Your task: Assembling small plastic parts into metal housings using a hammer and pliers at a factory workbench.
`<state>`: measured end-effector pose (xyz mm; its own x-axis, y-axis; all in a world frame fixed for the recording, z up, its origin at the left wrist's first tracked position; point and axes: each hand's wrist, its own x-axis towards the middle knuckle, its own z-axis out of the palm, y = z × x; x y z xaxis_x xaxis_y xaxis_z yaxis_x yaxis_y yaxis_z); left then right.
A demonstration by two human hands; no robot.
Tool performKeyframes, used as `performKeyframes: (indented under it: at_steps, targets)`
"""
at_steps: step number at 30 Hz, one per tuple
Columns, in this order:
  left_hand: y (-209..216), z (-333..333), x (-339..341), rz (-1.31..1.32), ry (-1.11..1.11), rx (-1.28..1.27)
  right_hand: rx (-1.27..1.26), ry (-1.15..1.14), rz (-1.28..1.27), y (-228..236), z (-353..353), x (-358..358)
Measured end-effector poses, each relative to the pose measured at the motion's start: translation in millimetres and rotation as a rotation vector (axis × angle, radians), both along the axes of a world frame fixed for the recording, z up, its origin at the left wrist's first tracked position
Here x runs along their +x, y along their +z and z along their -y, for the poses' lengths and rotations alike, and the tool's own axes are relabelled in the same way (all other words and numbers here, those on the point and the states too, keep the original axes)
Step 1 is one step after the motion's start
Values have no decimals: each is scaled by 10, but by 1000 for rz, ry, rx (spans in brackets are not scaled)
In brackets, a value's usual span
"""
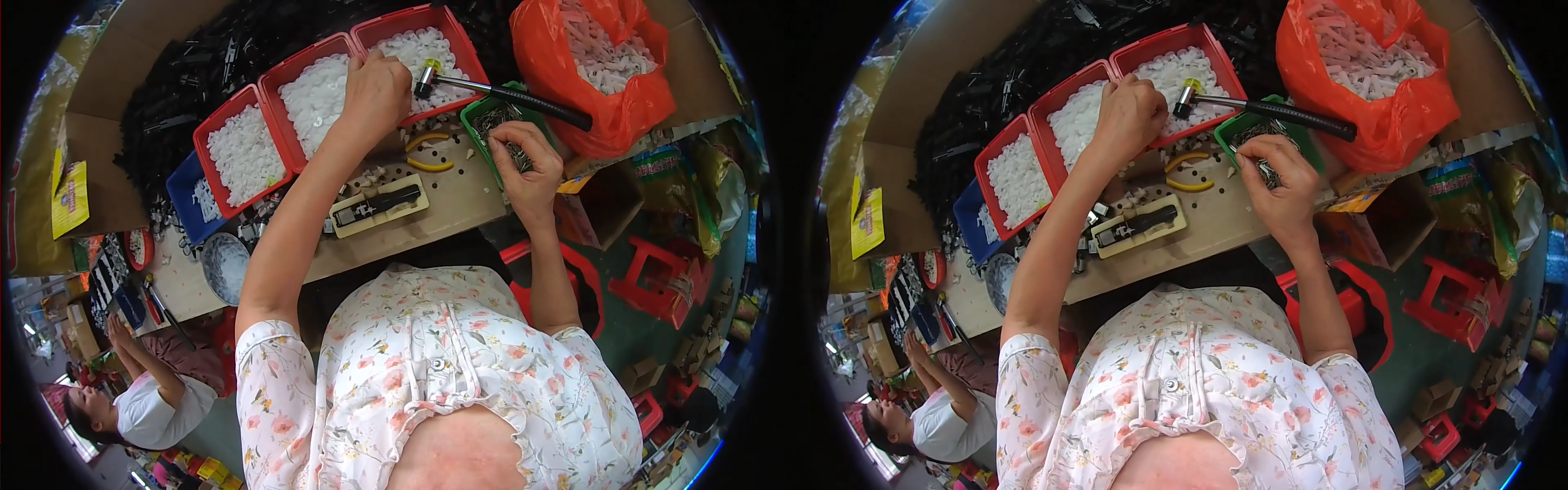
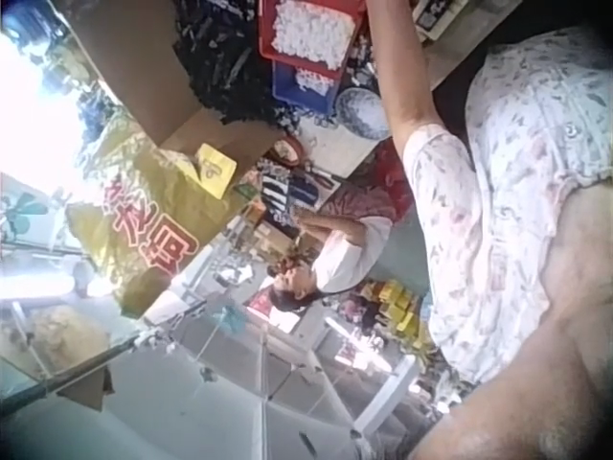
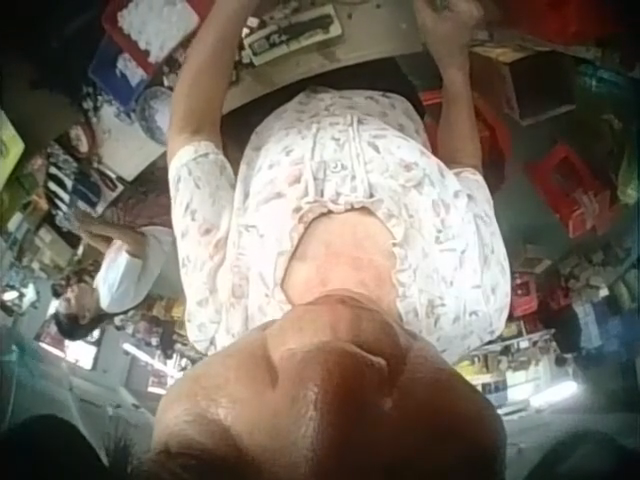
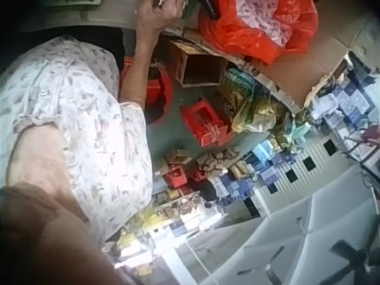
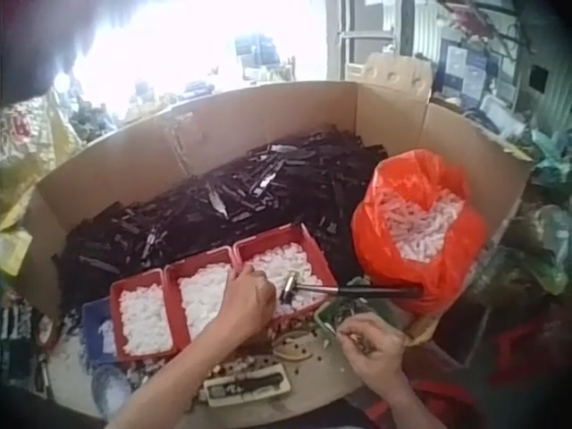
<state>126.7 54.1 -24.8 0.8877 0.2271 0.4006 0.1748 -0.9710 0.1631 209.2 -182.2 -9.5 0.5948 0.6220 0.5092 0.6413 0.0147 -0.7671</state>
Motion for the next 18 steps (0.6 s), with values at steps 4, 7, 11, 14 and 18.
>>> performKeyframes:
  at_steps: [4, 7, 11, 14, 18]
  targets:
    - [291, 83, -81, -66, 123, -558, -13, 9, 0, 45, -74, -40]
    - [444, 242, -255, 95, 187, -1037, 15, 30, 8, 125, -212, -93]
    - [478, 464, -503, 216, 211, -1516, 114, 109, -35, 249, -410, -220]
    - [449, 563, -627, 250, 229, -1663, 131, 146, -27, 252, -478, -287]
    - [445, 626, -740, 296, 205, -1712, 103, 187, -26, 249, -489, -371]
